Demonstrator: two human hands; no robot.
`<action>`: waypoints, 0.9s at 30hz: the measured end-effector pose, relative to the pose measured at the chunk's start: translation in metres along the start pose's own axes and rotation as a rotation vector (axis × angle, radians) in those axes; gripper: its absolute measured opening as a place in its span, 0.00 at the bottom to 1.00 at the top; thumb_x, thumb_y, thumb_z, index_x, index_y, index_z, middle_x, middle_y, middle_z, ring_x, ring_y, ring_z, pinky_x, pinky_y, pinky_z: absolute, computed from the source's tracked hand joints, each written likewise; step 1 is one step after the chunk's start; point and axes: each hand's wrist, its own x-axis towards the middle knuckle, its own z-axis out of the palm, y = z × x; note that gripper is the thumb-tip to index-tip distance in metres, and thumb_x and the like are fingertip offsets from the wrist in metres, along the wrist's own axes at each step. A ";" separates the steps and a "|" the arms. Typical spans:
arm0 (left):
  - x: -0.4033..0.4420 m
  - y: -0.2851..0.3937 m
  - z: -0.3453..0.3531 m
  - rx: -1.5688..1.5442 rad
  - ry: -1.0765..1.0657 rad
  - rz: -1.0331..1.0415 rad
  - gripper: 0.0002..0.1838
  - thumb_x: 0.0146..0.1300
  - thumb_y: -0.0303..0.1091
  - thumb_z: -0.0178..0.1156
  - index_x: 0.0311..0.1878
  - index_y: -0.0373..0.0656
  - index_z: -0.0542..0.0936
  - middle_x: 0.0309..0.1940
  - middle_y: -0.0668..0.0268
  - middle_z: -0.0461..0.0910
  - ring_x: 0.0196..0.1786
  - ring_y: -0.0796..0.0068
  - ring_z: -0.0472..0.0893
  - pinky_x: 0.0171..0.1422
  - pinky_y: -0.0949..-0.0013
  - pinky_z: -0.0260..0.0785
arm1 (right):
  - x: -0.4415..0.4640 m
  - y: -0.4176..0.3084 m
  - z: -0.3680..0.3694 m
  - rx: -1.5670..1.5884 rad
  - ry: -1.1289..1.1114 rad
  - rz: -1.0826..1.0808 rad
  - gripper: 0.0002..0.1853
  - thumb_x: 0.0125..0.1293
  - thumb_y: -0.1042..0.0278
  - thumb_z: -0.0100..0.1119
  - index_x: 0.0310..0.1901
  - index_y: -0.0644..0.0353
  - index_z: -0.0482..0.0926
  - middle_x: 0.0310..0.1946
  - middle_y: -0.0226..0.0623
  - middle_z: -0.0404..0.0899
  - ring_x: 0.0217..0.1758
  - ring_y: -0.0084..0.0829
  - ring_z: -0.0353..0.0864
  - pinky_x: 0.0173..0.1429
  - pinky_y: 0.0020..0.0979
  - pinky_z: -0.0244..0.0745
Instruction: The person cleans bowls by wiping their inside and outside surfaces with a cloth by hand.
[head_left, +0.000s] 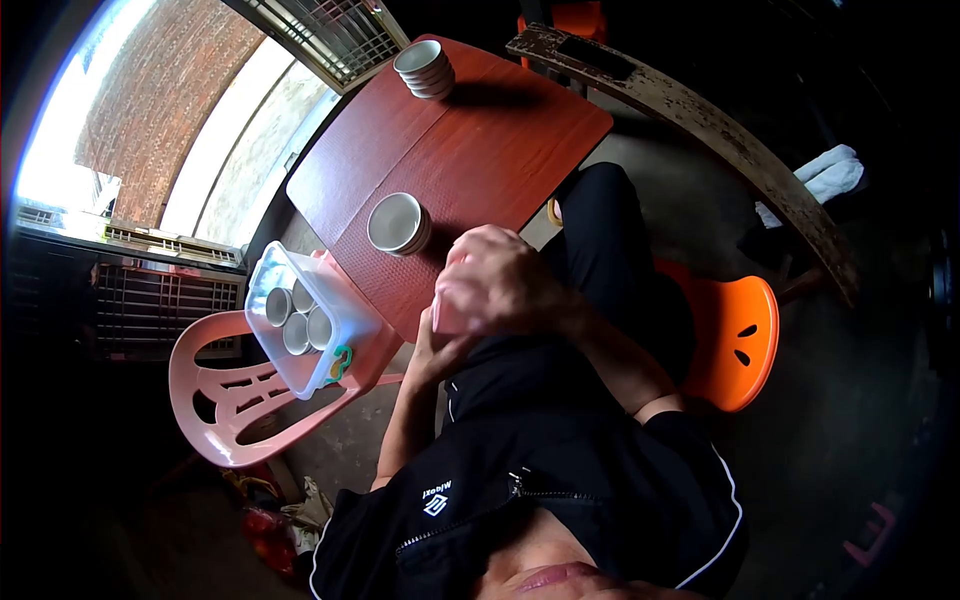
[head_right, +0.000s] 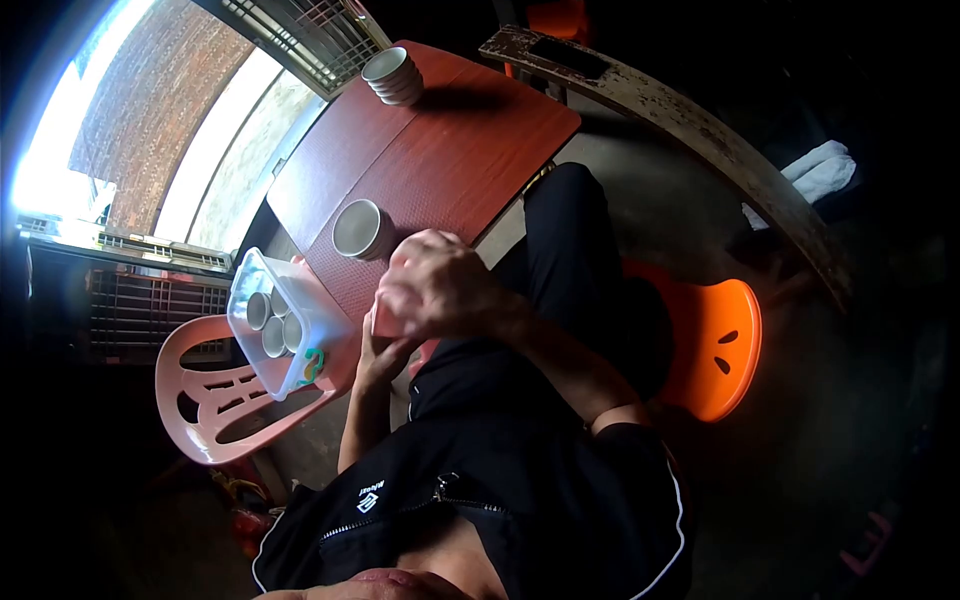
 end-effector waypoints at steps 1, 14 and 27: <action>-0.004 -0.008 -0.002 -0.019 0.001 0.033 0.13 0.56 0.25 0.65 0.44 0.33 0.78 0.38 0.65 0.81 0.41 0.80 0.78 0.46 0.73 0.72 | 0.003 -0.011 -0.001 -0.044 0.014 0.012 0.17 0.46 0.64 0.68 0.38 0.60 0.78 0.32 0.39 0.76 0.39 0.41 0.78 0.42 0.38 0.77; 0.013 0.028 0.012 0.179 -0.377 -0.150 0.13 0.59 0.29 0.65 0.44 0.32 0.80 0.32 0.71 0.80 0.38 0.84 0.76 0.43 0.76 0.69 | -0.026 0.027 0.003 1.483 -0.089 0.841 0.19 0.69 0.57 0.44 0.21 0.55 0.66 0.16 0.28 0.66 0.23 0.25 0.67 0.34 0.31 0.68; 0.017 0.024 0.012 -0.129 -0.203 -0.135 0.19 0.52 0.26 0.68 0.47 0.31 0.78 0.42 0.61 0.81 0.45 0.73 0.79 0.56 0.71 0.68 | -0.034 0.027 0.015 0.267 0.137 0.242 0.23 0.63 0.54 0.55 0.53 0.63 0.72 0.46 0.46 0.77 0.46 0.40 0.79 0.50 0.37 0.76</action>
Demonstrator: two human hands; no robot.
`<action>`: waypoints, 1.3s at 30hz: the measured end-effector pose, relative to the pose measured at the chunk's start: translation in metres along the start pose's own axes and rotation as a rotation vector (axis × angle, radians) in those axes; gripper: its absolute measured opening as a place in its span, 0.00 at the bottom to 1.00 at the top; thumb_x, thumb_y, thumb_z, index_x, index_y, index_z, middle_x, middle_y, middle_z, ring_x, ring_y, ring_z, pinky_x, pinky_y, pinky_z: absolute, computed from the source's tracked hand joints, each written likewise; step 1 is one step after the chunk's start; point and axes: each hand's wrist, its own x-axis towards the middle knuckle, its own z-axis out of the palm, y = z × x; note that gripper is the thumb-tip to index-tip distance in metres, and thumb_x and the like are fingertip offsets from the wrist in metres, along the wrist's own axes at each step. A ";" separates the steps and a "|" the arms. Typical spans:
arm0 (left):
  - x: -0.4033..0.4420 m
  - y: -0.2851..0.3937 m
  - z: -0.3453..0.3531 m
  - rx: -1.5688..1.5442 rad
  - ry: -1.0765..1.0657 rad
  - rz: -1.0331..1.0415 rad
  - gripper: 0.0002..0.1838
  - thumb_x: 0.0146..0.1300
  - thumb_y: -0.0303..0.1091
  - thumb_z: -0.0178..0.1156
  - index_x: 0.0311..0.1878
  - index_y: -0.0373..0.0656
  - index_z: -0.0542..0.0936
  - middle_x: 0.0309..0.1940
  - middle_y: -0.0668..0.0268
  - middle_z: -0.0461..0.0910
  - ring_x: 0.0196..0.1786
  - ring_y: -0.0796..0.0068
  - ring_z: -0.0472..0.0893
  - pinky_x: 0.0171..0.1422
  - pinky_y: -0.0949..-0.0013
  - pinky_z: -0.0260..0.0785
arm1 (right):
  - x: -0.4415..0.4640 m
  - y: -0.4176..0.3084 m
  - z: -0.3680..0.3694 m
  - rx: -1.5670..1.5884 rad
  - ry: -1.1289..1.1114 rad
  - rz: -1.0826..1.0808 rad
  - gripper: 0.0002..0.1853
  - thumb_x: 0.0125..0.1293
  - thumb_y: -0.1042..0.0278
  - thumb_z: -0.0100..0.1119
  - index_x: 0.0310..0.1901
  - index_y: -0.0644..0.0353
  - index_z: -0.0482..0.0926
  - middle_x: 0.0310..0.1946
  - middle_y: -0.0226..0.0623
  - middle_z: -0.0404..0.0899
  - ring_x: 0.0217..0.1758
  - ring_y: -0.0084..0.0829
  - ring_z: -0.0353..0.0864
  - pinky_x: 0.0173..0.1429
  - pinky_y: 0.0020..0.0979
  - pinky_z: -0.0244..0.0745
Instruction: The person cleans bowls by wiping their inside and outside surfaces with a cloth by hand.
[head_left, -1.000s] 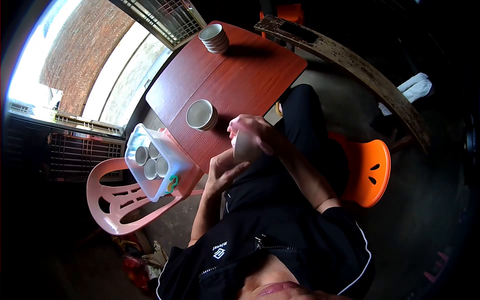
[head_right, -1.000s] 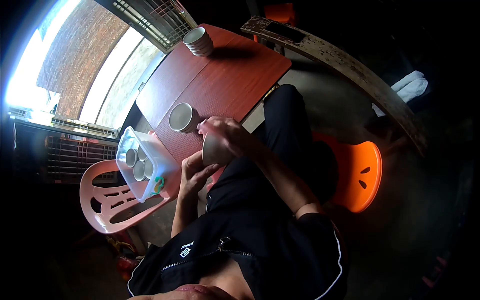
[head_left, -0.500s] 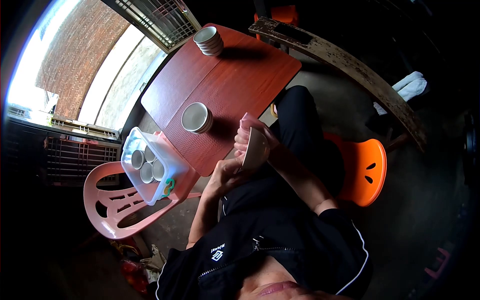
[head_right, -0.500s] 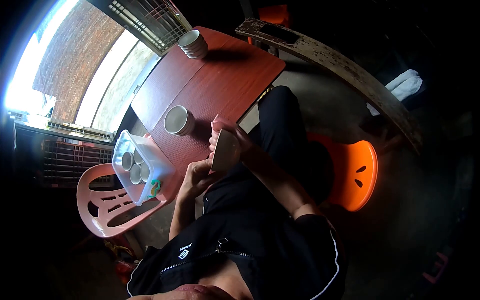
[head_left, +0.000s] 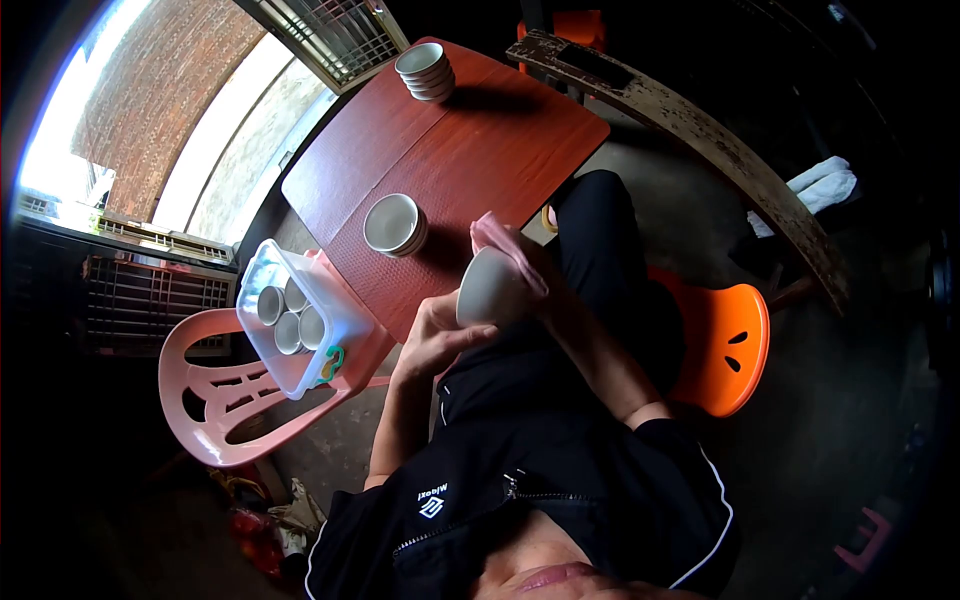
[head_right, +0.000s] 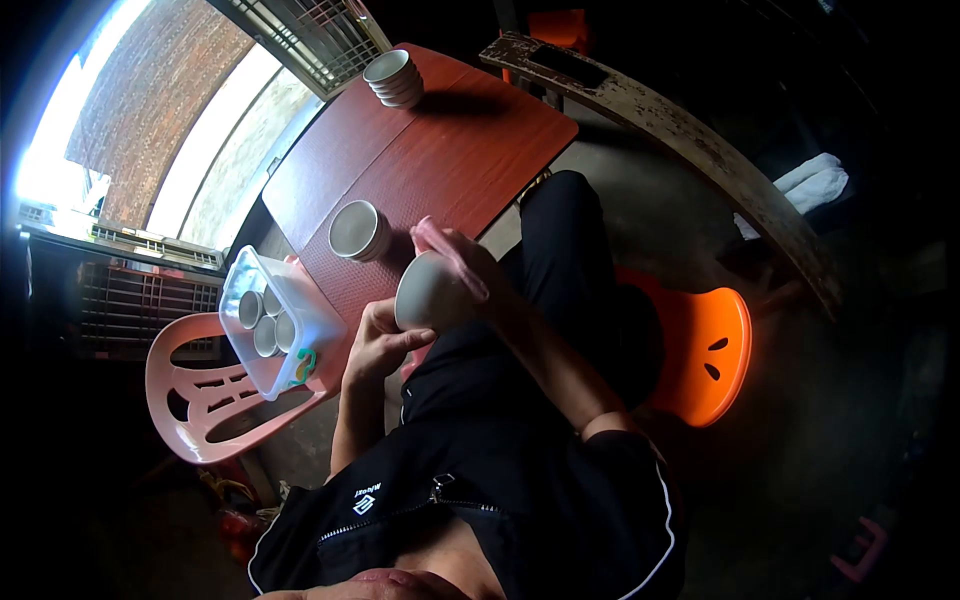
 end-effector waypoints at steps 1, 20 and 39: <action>0.000 -0.001 0.000 -0.068 0.014 -0.052 0.20 0.53 0.27 0.68 0.48 0.31 0.78 0.41 0.62 0.81 0.44 0.73 0.80 0.56 0.71 0.69 | 0.018 -0.020 -0.011 0.170 -0.118 0.163 0.22 0.62 0.54 0.56 0.51 0.61 0.75 0.44 0.46 0.77 0.46 0.41 0.79 0.51 0.38 0.76; -0.003 -0.010 -0.007 -0.472 0.027 0.078 0.21 0.51 0.29 0.64 0.49 0.32 0.76 0.41 0.61 0.80 0.48 0.70 0.79 0.56 0.69 0.70 | 0.055 -0.047 -0.020 0.348 -0.466 0.373 0.14 0.64 0.64 0.53 0.47 0.62 0.80 0.45 0.44 0.78 0.51 0.35 0.78 0.57 0.30 0.71; 0.012 -0.011 -0.004 -0.394 0.082 0.113 0.19 0.57 0.29 0.66 0.49 0.30 0.77 0.45 0.61 0.81 0.48 0.76 0.78 0.55 0.70 0.70 | 0.010 -0.017 0.024 0.820 0.274 0.615 0.20 0.70 0.58 0.51 0.54 0.67 0.71 0.49 0.43 0.78 0.47 0.36 0.79 0.54 0.32 0.74</action>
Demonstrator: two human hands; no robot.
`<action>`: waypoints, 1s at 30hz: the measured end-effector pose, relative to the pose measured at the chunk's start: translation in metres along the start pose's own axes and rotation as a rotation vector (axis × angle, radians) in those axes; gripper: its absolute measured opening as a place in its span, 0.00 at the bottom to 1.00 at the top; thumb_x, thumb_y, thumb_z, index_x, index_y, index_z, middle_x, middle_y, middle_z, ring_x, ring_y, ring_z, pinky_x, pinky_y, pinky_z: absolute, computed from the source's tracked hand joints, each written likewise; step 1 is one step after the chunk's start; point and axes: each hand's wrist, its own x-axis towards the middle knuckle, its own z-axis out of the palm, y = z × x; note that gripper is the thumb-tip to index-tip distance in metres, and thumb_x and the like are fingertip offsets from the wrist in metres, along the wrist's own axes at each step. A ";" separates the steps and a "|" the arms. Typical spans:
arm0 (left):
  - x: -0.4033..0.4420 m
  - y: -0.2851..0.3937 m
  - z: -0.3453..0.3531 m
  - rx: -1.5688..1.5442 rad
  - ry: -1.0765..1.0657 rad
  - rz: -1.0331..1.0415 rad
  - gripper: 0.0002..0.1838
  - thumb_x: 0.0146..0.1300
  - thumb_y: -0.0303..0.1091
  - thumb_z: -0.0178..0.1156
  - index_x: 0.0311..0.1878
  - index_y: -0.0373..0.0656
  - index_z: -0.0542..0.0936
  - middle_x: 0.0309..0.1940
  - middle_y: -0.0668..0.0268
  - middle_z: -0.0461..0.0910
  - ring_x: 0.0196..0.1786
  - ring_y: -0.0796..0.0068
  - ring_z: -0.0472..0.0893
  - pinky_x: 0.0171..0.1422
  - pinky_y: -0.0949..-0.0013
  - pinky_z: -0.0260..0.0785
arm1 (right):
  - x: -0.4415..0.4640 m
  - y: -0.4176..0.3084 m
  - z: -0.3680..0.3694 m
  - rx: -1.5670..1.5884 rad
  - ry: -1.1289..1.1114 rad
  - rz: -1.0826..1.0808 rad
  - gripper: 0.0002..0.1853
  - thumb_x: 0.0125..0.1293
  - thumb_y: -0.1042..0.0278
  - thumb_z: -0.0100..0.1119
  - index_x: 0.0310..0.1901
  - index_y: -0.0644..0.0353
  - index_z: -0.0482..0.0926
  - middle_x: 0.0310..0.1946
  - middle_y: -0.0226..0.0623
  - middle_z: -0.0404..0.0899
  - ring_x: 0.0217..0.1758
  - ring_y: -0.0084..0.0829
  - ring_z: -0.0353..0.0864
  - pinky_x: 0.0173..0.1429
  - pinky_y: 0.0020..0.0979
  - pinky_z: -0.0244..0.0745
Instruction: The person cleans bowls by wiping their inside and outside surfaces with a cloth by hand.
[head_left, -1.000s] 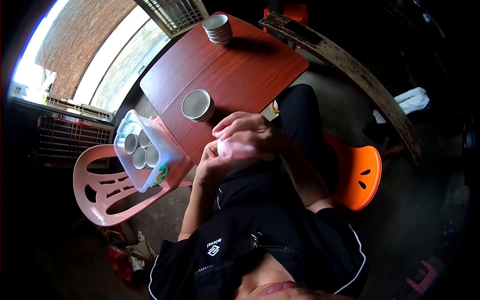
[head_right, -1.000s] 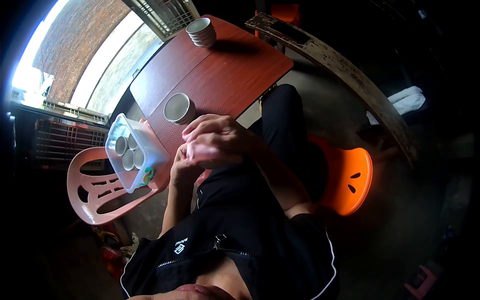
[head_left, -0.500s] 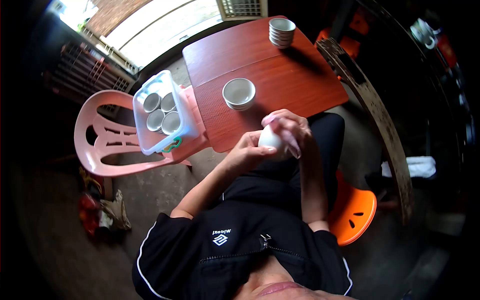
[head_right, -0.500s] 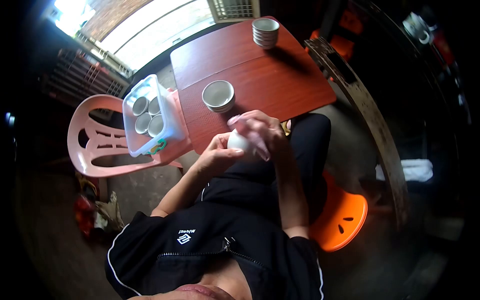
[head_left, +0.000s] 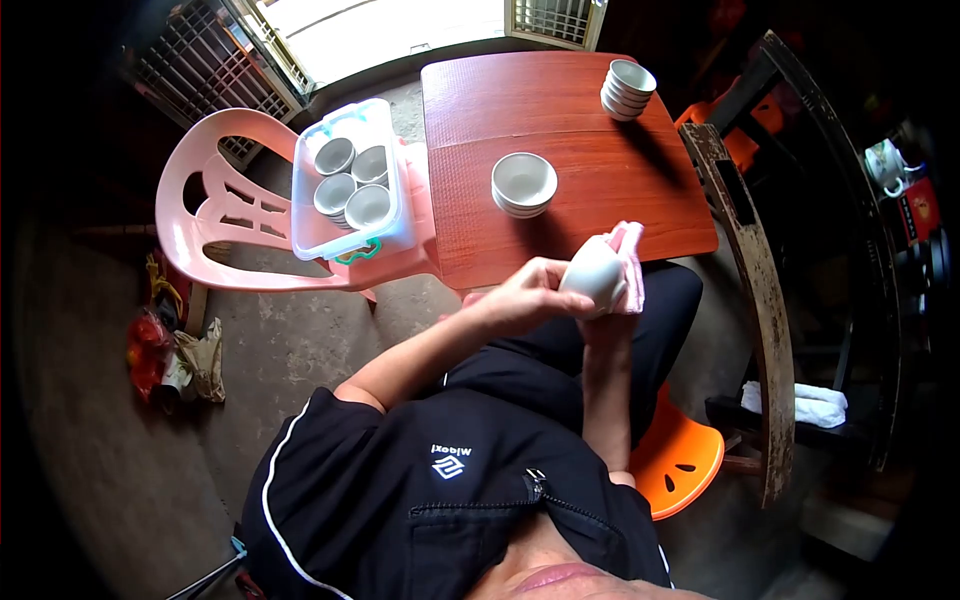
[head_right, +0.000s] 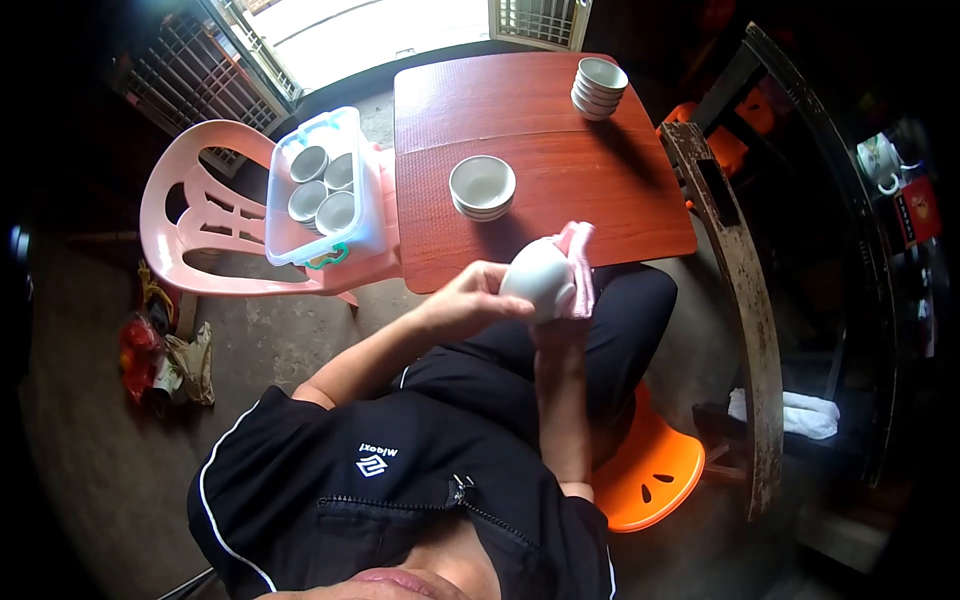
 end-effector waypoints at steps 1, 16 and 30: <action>0.003 -0.009 -0.007 0.189 -0.062 0.023 0.17 0.59 0.26 0.65 0.52 0.33 0.77 0.45 0.64 0.81 0.48 0.80 0.77 0.56 0.71 0.69 | 0.001 0.000 0.008 0.198 0.024 0.037 0.21 0.70 0.56 0.49 0.53 0.67 0.71 0.48 0.42 0.78 0.46 0.35 0.79 0.53 0.32 0.74; 0.000 -0.014 -0.025 -0.817 0.025 -0.026 0.27 0.64 0.36 0.57 0.64 0.37 0.64 0.58 0.55 0.72 0.60 0.60 0.74 0.66 0.55 0.67 | -0.013 -0.017 0.022 -0.535 -0.092 -0.209 0.38 0.67 0.41 0.49 0.64 0.68 0.60 0.59 0.45 0.67 0.61 0.36 0.67 0.65 0.35 0.61; -0.006 0.007 -0.016 -0.421 0.197 0.131 0.25 0.60 0.32 0.60 0.59 0.35 0.69 0.52 0.58 0.76 0.50 0.67 0.80 0.50 0.62 0.77 | -0.020 -0.020 0.025 -1.101 -0.217 -0.557 0.27 0.61 0.49 0.60 0.59 0.53 0.73 0.66 0.57 0.59 0.73 0.59 0.50 0.73 0.56 0.46</action>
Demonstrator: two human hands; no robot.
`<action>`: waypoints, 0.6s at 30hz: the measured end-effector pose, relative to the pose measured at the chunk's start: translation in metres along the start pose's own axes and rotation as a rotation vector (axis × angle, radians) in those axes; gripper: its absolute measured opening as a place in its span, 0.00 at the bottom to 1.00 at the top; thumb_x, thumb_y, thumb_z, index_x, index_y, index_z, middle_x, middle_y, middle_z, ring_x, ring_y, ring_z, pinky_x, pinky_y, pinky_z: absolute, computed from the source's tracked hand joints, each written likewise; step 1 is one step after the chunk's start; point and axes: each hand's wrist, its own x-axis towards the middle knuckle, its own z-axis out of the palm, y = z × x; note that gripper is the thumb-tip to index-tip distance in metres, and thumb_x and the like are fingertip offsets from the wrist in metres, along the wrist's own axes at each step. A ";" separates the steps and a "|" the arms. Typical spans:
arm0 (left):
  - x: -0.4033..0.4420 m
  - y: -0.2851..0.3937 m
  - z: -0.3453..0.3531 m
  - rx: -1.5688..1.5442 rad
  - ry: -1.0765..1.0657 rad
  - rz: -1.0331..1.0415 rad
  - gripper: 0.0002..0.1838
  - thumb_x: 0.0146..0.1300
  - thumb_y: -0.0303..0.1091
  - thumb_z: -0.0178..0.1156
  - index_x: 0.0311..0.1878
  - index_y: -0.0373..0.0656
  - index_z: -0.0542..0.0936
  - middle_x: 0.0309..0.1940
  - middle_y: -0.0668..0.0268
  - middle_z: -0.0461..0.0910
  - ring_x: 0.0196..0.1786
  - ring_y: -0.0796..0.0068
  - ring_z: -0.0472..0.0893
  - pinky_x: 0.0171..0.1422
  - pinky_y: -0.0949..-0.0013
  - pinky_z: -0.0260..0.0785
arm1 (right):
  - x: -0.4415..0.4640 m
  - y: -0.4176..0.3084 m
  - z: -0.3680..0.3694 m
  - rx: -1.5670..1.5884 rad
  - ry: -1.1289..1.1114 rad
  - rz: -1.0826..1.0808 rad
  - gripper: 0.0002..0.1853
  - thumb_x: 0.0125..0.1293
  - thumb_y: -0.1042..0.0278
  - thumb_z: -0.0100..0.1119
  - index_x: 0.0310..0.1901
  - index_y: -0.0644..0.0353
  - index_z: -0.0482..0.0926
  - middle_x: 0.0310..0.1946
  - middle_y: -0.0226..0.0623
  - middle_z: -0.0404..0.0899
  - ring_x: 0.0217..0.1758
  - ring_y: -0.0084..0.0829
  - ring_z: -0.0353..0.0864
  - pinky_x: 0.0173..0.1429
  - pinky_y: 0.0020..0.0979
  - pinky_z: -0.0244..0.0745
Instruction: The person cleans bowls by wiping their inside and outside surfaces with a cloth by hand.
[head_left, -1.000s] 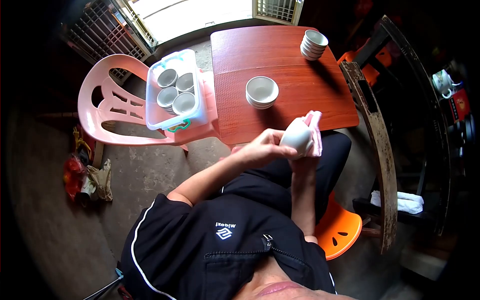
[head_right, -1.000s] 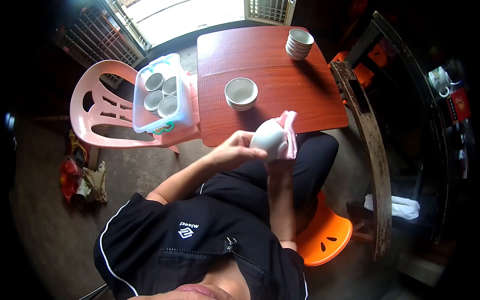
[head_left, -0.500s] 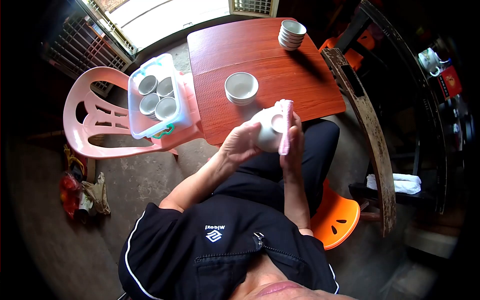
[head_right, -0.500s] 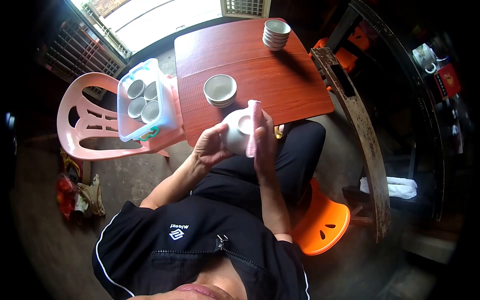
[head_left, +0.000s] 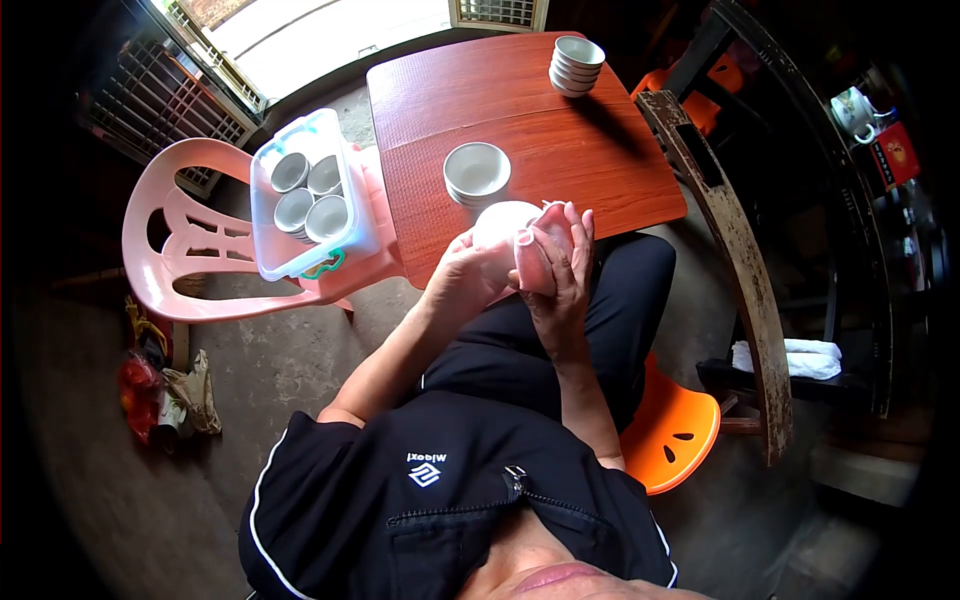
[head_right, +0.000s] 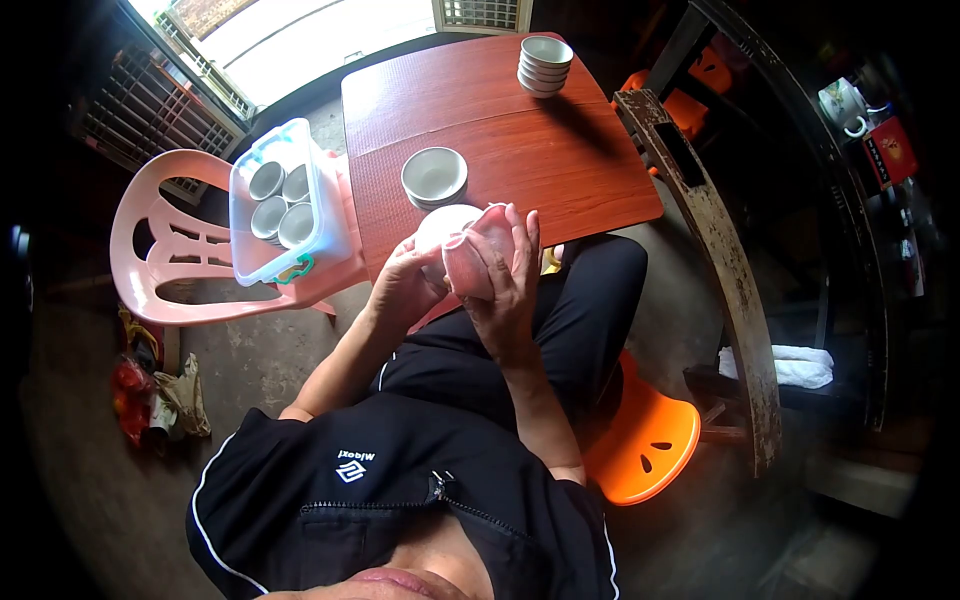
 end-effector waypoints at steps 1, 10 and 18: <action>-0.001 0.002 -0.001 0.006 -0.010 -0.006 0.25 0.59 0.31 0.60 0.60 0.34 0.69 0.53 0.57 0.76 0.51 0.66 0.79 0.52 0.60 0.76 | 0.001 0.005 -0.001 0.057 -0.020 -0.015 0.25 0.61 0.49 0.60 0.58 0.51 0.74 0.66 0.57 0.59 0.73 0.58 0.49 0.73 0.56 0.45; 0.002 0.007 -0.013 0.005 -0.075 0.004 0.28 0.58 0.32 0.60 0.61 0.33 0.67 0.54 0.56 0.74 0.55 0.63 0.77 0.59 0.56 0.72 | 0.005 -0.008 -0.005 -0.140 -0.079 0.035 0.21 0.62 0.54 0.60 0.56 0.46 0.78 0.66 0.52 0.58 0.73 0.53 0.49 0.74 0.51 0.35; 0.001 0.007 -0.014 -0.169 -0.005 -0.050 0.30 0.59 0.38 0.61 0.61 0.35 0.67 0.56 0.57 0.74 0.58 0.64 0.75 0.65 0.55 0.66 | -0.006 0.023 -0.006 1.284 0.366 0.863 0.25 0.72 0.58 0.48 0.64 0.63 0.62 0.53 0.38 0.74 0.54 0.31 0.76 0.60 0.35 0.71</action>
